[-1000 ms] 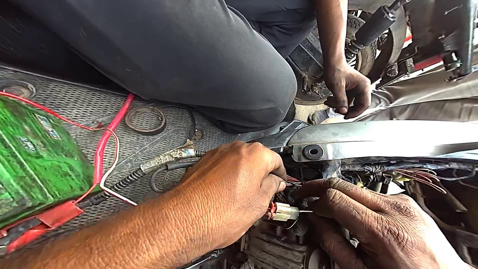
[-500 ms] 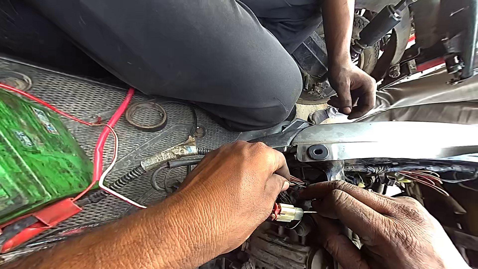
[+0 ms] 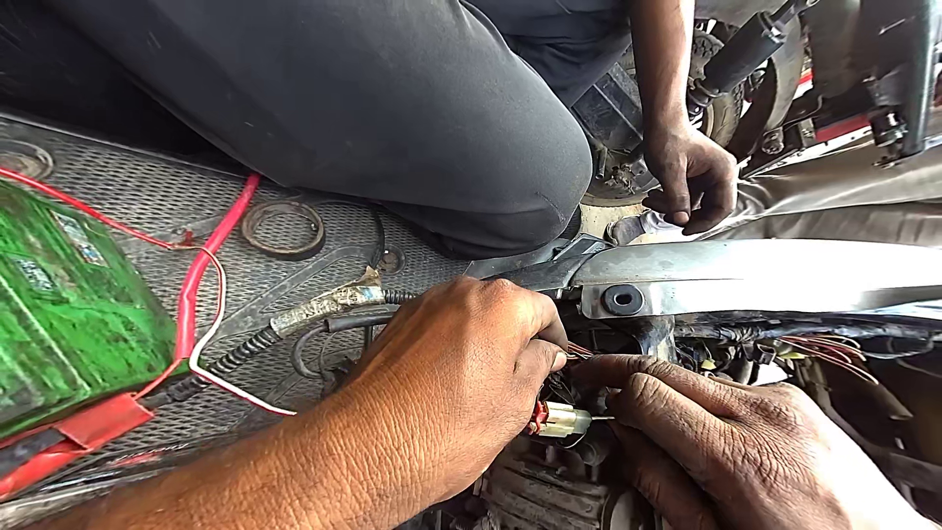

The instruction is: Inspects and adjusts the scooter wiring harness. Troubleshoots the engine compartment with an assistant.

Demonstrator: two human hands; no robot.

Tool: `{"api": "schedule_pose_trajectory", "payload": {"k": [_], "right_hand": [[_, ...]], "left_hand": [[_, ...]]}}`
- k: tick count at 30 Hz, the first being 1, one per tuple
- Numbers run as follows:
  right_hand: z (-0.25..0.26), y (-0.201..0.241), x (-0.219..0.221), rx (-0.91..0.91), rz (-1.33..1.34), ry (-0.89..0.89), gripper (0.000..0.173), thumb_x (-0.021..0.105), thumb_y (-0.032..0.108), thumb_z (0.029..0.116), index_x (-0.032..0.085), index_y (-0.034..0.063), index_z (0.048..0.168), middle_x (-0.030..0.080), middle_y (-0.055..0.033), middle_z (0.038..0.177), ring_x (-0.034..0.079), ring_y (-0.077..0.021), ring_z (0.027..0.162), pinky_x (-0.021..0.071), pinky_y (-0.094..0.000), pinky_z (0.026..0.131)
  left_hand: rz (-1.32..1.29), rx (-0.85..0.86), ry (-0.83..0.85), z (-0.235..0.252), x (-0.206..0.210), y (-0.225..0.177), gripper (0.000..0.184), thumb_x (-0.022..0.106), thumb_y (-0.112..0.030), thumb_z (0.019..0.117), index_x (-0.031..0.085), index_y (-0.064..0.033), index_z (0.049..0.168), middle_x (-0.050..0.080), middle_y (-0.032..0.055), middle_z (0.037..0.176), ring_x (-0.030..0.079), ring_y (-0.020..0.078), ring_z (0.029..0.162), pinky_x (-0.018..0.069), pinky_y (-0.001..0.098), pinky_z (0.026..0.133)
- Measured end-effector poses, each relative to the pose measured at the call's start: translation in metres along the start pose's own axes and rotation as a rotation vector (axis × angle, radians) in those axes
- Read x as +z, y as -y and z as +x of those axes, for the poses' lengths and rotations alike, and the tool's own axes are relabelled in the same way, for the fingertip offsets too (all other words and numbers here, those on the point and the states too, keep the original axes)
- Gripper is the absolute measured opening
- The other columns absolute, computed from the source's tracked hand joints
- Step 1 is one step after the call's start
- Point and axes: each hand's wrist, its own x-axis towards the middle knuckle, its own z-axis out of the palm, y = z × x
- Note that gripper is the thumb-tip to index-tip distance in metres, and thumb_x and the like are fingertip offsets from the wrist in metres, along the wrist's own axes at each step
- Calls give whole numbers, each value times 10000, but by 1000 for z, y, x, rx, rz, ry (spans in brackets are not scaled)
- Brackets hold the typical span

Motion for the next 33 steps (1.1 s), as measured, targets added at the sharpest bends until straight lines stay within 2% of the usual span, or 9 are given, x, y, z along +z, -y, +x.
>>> {"api": "schedule_pose_trajectory", "payload": {"k": [4, 8, 15, 25, 27, 30, 33], "right_hand": [[2, -2, -1, -14, -5, 25, 164, 502, 267, 1032, 652, 200, 1035, 717, 32, 1036, 646, -94, 688, 436, -295, 478], [4, -2, -3, -26, -26, 49, 180, 486, 274, 1035, 654, 214, 1066, 708, 40, 982, 643, -101, 670, 426, -305, 460], [7, -1, -2, -79, -67, 26, 153, 478, 251, 1034, 622, 199, 1019, 625, 30, 823, 569, -109, 573, 359, -296, 414], [8, -2, 1, -87, -24, -21, 153, 480, 255, 1011, 626, 210, 1017, 559, 64, 761, 529, -84, 556, 343, -283, 415], [7, 0, 4, -66, -30, -60, 150, 484, 262, 1006, 625, 210, 1008, 537, 70, 749, 512, -78, 547, 341, -273, 414], [3, 3, 9, -11, -21, -118, 154, 488, 273, 1008, 626, 204, 998, 582, 67, 788, 555, -80, 580, 387, -276, 430], [-1, 5, 13, 40, 53, -159, 170, 504, 282, 1007, 656, 210, 1024, 626, 72, 834, 597, -75, 623, 433, -282, 455]], "left_hand": [[14, 8, -36, -2, 3, 0, 115, 627, -467, 978, 729, -421, 951, 592, -212, 675, 546, -32, 579, 462, 259, 505], [30, 18, -43, -3, 5, 0, 135, 608, -480, 983, 723, -417, 953, 588, -213, 671, 543, -34, 575, 459, 264, 506], [-40, 20, -68, -2, 5, 3, 92, 652, -450, 963, 736, -420, 940, 594, -208, 658, 539, -25, 555, 461, 262, 489], [-119, 25, -40, -3, 7, 5, 66, 710, -447, 927, 752, -397, 938, 589, -181, 623, 513, 2, 506, 431, 258, 458], [-140, -15, 20, -1, 1, 4, 68, 717, -439, 933, 759, -387, 943, 627, -169, 655, 560, 10, 542, 472, 268, 480], [-170, -76, 97, 3, -8, -1, 98, 698, -428, 965, 773, -365, 962, 677, -139, 707, 623, 38, 599, 526, 275, 516], [-226, -129, 109, 3, -12, -5, 108, 682, -367, 990, 778, -320, 971, 681, -95, 713, 614, 74, 581, 512, 271, 505]]}}
